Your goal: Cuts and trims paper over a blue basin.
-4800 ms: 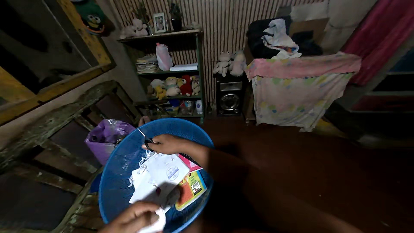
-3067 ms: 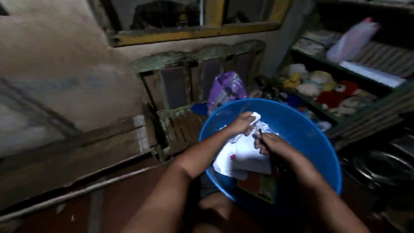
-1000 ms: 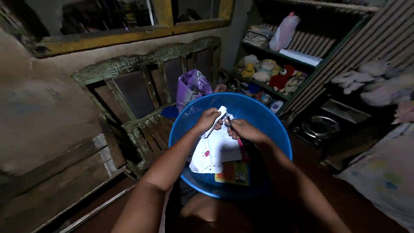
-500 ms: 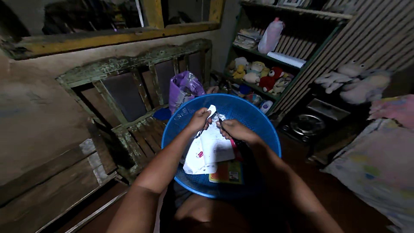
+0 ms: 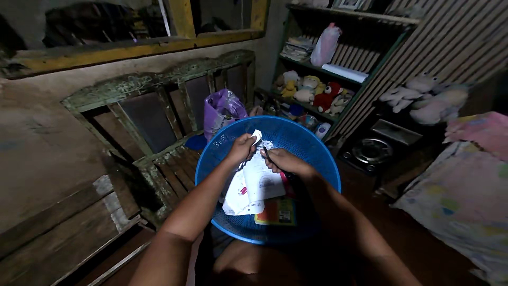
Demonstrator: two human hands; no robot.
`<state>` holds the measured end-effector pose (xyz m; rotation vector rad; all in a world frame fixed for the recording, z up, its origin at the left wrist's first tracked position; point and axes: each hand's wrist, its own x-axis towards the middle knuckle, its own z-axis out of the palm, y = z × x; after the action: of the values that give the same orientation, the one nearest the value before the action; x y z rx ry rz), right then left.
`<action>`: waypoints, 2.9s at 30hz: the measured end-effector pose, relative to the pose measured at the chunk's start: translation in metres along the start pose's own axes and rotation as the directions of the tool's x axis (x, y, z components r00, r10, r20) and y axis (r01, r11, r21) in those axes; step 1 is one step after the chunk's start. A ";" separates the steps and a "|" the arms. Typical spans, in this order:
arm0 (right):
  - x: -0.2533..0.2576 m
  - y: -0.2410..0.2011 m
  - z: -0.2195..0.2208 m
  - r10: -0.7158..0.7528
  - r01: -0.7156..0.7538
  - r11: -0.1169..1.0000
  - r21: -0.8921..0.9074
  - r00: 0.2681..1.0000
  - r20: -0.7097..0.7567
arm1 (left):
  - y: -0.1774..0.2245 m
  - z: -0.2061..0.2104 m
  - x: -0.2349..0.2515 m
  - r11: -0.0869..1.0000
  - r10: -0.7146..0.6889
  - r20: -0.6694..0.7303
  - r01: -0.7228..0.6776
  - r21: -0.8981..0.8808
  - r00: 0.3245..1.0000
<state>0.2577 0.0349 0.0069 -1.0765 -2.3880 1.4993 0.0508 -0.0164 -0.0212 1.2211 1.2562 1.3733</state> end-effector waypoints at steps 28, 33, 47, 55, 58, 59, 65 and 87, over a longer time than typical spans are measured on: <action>0.003 0.002 0.002 -0.032 0.034 0.998 0.044 0.999 -0.028 | -0.005 0.004 0.001 0.995 -0.005 0.093 0.014 -0.097 0.996; 0.003 0.005 0.000 -0.039 0.040 0.999 0.029 0.999 -0.021 | 0.002 -0.001 -0.001 1.000 0.006 0.105 -0.006 -0.008 0.994; 0.000 0.003 -0.007 -0.011 0.008 0.998 0.064 0.999 0.049 | 0.010 -0.027 0.002 0.996 -0.033 0.184 0.017 0.088 0.982; -0.002 0.002 -0.005 0.009 -0.011 0.999 0.050 0.999 0.034 | 0.008 -0.026 0.003 1.000 -0.016 0.167 0.013 0.018 0.986; -0.003 0.001 -0.004 -0.004 0.003 0.999 0.041 1.000 0.020 | 0.012 -0.020 -0.005 0.999 -0.029 0.202 0.026 0.022 0.979; -0.003 0.002 -0.004 -0.006 0.005 0.999 0.041 1.000 0.019 | 0.012 -0.020 -0.006 0.999 -0.033 0.208 0.029 0.020 0.977; -0.001 0.005 -0.005 -0.023 0.022 1.000 0.017 1.000 0.016 | 0.008 -0.025 0.001 0.999 -0.041 0.213 0.038 0.018 0.976; -0.003 0.004 -0.005 -0.018 0.014 0.997 0.072 0.998 0.053 | 0.015 -0.023 -0.007 0.999 -0.023 0.128 0.026 -0.029 0.992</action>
<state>0.2639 0.0373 0.0070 -1.0119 -2.3524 1.6144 0.0292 -0.0275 -0.0074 1.2480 1.1532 1.2720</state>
